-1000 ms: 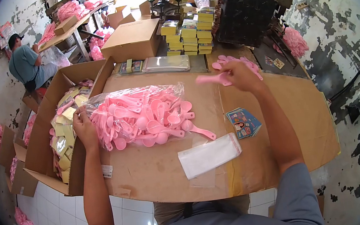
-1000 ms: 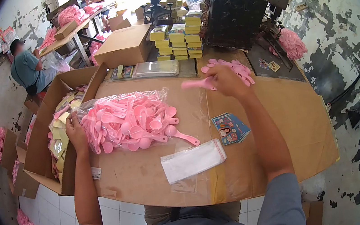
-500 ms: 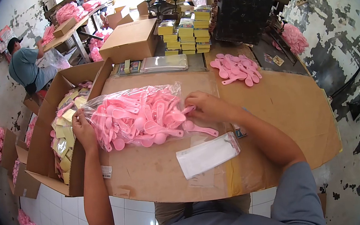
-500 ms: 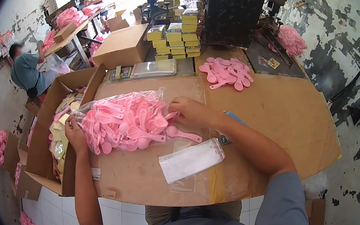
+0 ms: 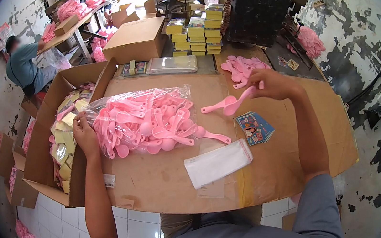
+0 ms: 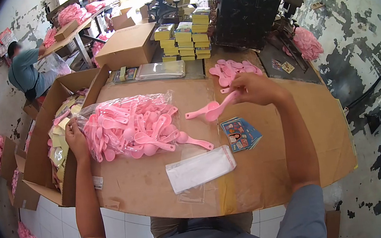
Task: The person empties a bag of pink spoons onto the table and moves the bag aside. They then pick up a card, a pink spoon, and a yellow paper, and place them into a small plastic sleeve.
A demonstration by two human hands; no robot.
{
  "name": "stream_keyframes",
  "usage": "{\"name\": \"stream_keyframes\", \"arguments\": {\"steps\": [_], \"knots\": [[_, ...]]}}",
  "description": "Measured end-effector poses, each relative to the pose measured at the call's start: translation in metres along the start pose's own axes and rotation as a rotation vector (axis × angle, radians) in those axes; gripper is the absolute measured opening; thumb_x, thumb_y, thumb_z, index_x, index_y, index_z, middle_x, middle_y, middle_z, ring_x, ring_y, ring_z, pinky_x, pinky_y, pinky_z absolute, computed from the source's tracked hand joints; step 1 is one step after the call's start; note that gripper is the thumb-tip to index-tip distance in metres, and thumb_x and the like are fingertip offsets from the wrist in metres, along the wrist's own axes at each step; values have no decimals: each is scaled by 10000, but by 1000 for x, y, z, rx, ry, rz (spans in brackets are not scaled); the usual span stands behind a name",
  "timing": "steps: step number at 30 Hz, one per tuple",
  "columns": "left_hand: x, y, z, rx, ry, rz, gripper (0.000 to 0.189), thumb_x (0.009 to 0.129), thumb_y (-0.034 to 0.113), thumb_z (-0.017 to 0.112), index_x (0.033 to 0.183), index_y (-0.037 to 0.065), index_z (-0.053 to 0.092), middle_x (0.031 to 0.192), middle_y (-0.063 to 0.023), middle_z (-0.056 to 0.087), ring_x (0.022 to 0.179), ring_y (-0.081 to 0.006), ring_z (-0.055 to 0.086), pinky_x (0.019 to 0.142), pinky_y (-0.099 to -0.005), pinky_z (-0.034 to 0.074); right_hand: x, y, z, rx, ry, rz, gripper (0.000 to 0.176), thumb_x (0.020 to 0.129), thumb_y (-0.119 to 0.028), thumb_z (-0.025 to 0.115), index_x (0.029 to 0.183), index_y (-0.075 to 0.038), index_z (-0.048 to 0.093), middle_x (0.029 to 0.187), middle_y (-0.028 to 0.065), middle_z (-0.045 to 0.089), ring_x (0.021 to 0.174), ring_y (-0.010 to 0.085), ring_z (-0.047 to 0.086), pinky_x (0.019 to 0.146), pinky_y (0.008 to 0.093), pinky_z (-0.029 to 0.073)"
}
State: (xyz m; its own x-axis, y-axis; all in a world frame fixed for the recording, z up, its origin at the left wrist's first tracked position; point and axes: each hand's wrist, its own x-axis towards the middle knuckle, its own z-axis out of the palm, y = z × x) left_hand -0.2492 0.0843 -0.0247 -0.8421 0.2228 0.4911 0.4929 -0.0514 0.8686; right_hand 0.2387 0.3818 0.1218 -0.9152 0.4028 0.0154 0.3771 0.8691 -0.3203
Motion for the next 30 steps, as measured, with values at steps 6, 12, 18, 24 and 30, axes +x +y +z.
{"name": "stream_keyframes", "arguments": {"steps": [6,12,18,24,30], "knots": [[0,0,0,-37,-13,-40,351,1088,276,540,1075,-47,679,913,-38,678,788,-92,550,735,-272,471,2,55,3,-91,391,303,386,833,-210,798,1157,-21,706,1131,135,674,971,284,644,870,378,513],[0,2,0,-3,-9,-16,349,1088,272,539,1074,-47,679,897,-24,665,763,-90,542,708,-268,463,28,-2,74,-97,510,-123,453,884,-188,733,1309,-77,624,1247,104,629,1147,335,584,1013,447,460],[3,-11,-1,-179,-10,-84,287,1075,287,583,1033,13,655,849,32,627,711,-36,502,635,-215,429,32,-54,108,8,164,1,301,927,-196,652,1189,-47,658,1134,141,605,1132,338,591,976,463,474],[3,-7,3,-340,-2,-116,267,1071,300,590,955,63,626,774,67,572,661,-14,461,577,-191,377,24,-85,103,10,-136,10,276,924,-265,657,1061,-29,689,1076,152,606,1042,347,616,896,445,497],[3,-3,4,-445,-11,-255,321,1087,305,551,827,116,542,693,77,481,586,-20,416,521,-200,337,31,-69,84,-9,-229,82,280,911,-272,665,1018,-14,688,1084,175,625,1024,356,626,884,445,506]]}}
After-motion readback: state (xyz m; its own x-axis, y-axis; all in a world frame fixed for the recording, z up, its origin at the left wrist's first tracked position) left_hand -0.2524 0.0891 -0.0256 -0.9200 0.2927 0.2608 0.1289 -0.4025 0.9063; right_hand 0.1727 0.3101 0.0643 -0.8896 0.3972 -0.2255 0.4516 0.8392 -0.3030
